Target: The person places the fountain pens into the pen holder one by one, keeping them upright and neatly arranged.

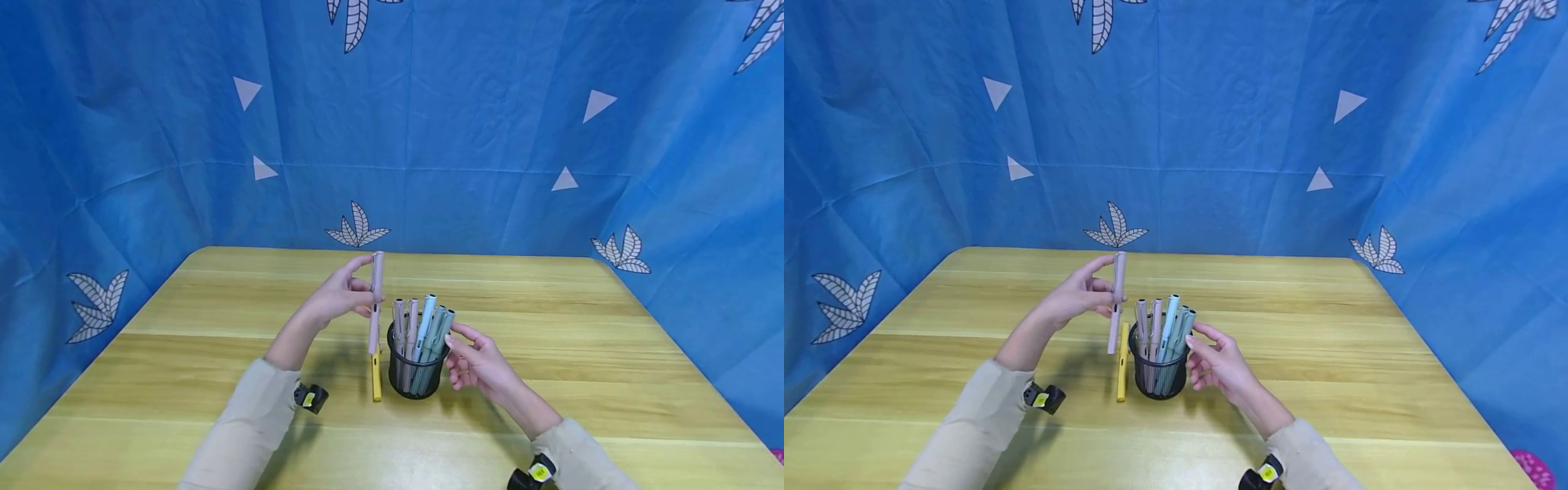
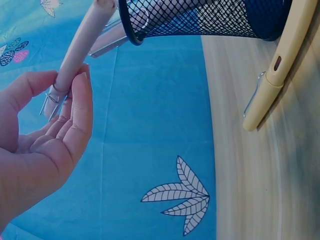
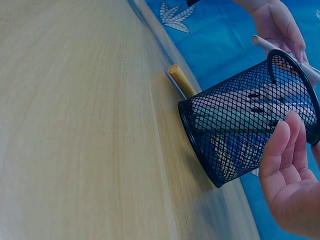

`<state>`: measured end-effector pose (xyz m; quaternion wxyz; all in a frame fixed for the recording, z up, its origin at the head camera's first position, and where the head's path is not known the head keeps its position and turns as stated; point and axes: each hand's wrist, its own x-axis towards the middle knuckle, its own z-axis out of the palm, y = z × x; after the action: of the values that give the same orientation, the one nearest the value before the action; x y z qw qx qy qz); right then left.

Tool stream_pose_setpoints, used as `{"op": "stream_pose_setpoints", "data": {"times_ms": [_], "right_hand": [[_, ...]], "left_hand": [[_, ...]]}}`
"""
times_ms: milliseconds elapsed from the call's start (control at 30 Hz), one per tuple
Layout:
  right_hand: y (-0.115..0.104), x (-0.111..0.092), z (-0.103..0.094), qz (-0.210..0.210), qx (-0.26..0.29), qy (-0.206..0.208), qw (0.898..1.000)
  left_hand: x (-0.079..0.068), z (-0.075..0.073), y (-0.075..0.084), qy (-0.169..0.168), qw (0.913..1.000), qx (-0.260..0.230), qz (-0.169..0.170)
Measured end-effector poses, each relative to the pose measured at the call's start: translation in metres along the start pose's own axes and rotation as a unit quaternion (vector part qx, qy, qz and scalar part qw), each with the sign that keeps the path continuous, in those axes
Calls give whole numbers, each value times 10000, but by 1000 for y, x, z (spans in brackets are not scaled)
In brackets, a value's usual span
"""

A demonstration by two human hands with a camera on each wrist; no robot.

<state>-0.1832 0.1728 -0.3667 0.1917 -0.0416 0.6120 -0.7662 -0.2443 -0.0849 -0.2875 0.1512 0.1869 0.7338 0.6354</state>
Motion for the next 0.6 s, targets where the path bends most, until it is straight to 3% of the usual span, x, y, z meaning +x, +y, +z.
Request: {"op": "stream_pose_setpoints", "data": {"times_ms": [600], "right_hand": [[1,0,0,35,-15,27,10000]], "left_hand": [[1,7,5,248,9992,-236,208]]}}
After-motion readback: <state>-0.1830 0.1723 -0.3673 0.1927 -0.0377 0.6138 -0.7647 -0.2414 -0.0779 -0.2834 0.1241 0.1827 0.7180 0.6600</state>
